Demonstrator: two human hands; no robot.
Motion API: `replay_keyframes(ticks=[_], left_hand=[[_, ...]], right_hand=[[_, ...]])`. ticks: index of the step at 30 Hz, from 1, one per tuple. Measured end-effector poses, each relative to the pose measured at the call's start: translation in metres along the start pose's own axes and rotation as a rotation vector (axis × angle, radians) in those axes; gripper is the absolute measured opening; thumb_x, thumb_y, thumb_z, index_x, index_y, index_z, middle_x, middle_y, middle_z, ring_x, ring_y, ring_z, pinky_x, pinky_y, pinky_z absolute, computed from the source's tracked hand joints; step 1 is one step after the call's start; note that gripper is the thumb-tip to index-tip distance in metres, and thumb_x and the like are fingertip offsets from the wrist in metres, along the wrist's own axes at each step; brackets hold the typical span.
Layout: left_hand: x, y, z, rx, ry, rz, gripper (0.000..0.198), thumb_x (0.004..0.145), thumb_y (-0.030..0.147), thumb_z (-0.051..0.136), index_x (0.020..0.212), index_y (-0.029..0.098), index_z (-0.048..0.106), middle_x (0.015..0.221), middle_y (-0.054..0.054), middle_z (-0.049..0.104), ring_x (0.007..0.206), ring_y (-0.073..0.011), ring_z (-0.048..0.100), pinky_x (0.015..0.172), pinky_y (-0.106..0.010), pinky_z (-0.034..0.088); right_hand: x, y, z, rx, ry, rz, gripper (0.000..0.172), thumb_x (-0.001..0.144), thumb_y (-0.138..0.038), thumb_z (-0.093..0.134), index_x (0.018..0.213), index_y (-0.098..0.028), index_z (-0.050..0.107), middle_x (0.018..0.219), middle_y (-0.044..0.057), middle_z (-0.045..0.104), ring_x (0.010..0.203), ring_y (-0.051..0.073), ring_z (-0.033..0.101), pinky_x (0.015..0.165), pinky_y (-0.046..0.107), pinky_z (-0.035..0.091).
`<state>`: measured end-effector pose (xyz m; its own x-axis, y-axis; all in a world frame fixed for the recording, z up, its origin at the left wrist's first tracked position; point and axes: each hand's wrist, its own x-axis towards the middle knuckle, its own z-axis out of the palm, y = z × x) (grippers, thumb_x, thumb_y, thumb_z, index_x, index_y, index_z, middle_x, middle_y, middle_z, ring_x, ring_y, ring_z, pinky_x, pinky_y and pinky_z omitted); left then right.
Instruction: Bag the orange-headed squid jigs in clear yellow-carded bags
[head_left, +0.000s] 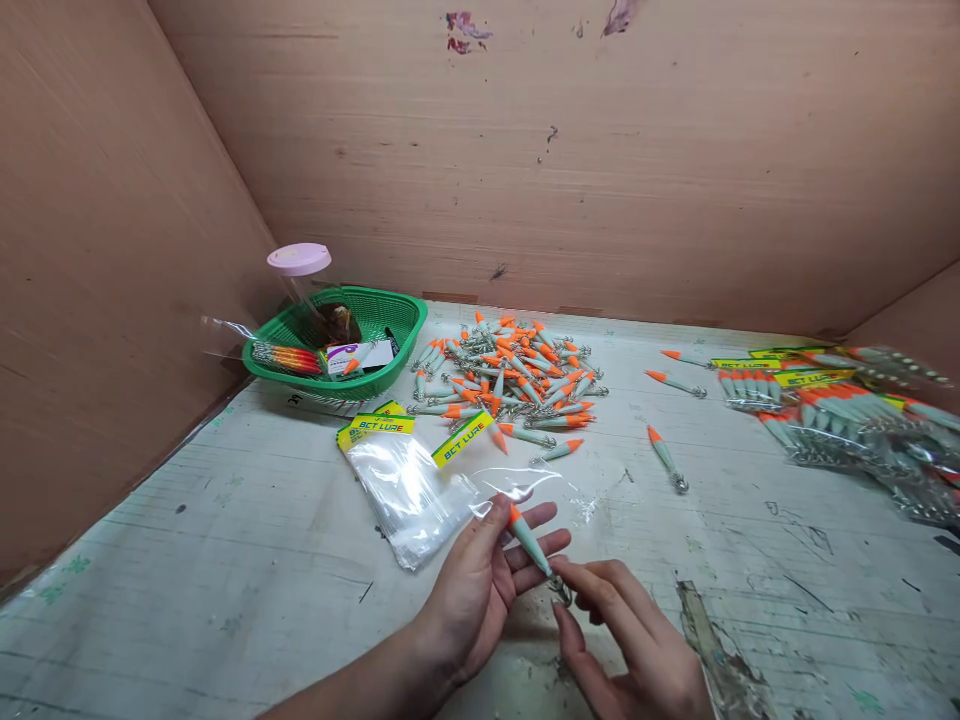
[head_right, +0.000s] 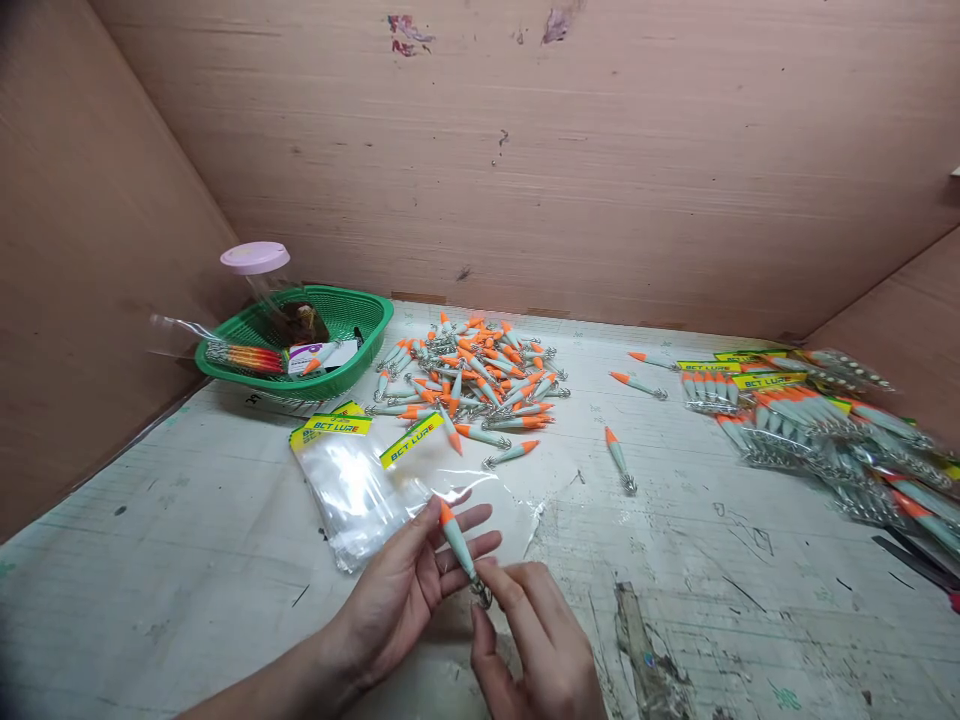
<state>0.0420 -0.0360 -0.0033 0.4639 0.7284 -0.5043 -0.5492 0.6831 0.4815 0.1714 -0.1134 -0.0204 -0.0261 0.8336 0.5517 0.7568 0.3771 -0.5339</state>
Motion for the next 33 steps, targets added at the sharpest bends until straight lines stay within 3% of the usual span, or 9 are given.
replay_keyframes(ticks=[3,7,12,16,21,23,26,28,33], left_hand=[[-0.001,0.002,0.002,0.064,-0.024,0.035,0.030,0.090,0.030,0.054,0.114,0.012,0.055,0.112,-0.017,0.067,0.095,-0.0286,0.068,0.085,-0.040,0.053],[-0.002,0.001,0.001,0.110,-0.074,0.123,0.021,0.087,0.027,0.059,0.101,0.012,0.063,0.116,-0.014,0.065,0.106,-0.0251,0.063,0.089,-0.035,0.051],[-0.001,-0.001,0.000,0.142,-0.100,0.055,0.035,0.081,0.031,0.066,0.111,0.016,0.057,0.110,-0.013,0.068,0.091,-0.0226,0.067,0.082,-0.037,0.053],[0.000,-0.004,-0.003,0.133,-0.151,0.006,0.036,0.080,0.031,0.068,0.111,0.018,0.056,0.118,-0.012,0.064,0.096,-0.0257,0.067,0.084,-0.041,0.052],[0.000,-0.005,-0.005,0.037,-0.167,-0.041,0.031,0.083,0.026,0.063,0.110,0.010,0.058,0.118,-0.017,0.064,0.111,-0.0233,0.060,0.095,-0.032,0.045],[0.000,-0.003,-0.004,-0.045,-0.147,-0.069,0.044,0.087,0.036,0.058,0.121,0.008,0.052,0.118,-0.020,0.063,0.107,-0.0254,0.062,0.093,-0.035,0.047],[-0.001,-0.001,-0.002,-0.110,-0.147,-0.076,0.054,0.091,0.044,0.047,0.137,0.020,0.035,0.120,-0.018,0.063,0.097,-0.0275,0.067,0.088,-0.044,0.050],[-0.002,-0.001,0.000,-0.115,-0.165,-0.070,0.048,0.093,0.040,0.045,0.137,0.024,0.034,0.124,-0.016,0.061,0.100,-0.0280,0.066,0.088,-0.045,0.051],[0.000,0.000,0.001,-0.128,-0.079,-0.066,0.035,0.090,0.018,0.049,0.124,0.009,0.050,0.126,-0.018,0.060,0.114,-0.0265,0.059,0.094,-0.034,0.050]], right_hand=[[0.008,0.001,-0.016,-0.032,-0.023,0.012,0.028,0.085,-0.011,0.051,0.112,-0.016,0.057,0.086,0.006,0.061,0.074,0.014,0.061,0.064,0.023,0.053],[0.019,0.004,-0.026,-0.027,-0.050,0.041,0.026,0.085,-0.013,0.053,0.109,-0.017,0.058,0.085,0.005,0.059,0.070,0.013,0.059,0.060,0.021,0.051],[0.022,0.004,-0.017,-0.036,-0.020,-0.044,0.029,0.086,-0.009,0.050,0.113,-0.016,0.058,0.086,0.007,0.060,0.079,0.015,0.060,0.065,0.024,0.052],[0.022,0.002,-0.007,-0.102,0.056,-0.089,0.039,0.087,-0.005,0.048,0.123,-0.018,0.056,0.088,0.008,0.060,0.077,0.016,0.058,0.064,0.027,0.052],[0.022,-0.002,0.000,-0.164,0.085,-0.174,0.037,0.087,-0.006,0.051,0.123,-0.015,0.058,0.089,0.010,0.063,0.078,0.018,0.056,0.065,0.031,0.051],[0.022,-0.003,0.000,-0.155,0.072,-0.193,0.036,0.087,-0.006,0.049,0.121,-0.014,0.060,0.090,0.011,0.064,0.079,0.018,0.056,0.066,0.031,0.051],[0.022,-0.006,-0.001,-0.158,0.056,-0.208,0.035,0.089,-0.006,0.047,0.121,-0.014,0.060,0.090,0.011,0.065,0.080,0.018,0.055,0.064,0.030,0.051],[0.023,-0.009,0.001,-0.191,0.063,-0.202,0.034,0.089,-0.007,0.046,0.120,-0.013,0.060,0.087,0.011,0.064,0.078,0.018,0.055,0.062,0.030,0.051],[0.021,-0.022,0.007,-0.220,0.032,-0.201,0.039,0.088,-0.007,0.046,0.127,-0.004,0.053,0.084,0.012,0.064,0.078,0.021,0.055,0.064,0.034,0.053]])
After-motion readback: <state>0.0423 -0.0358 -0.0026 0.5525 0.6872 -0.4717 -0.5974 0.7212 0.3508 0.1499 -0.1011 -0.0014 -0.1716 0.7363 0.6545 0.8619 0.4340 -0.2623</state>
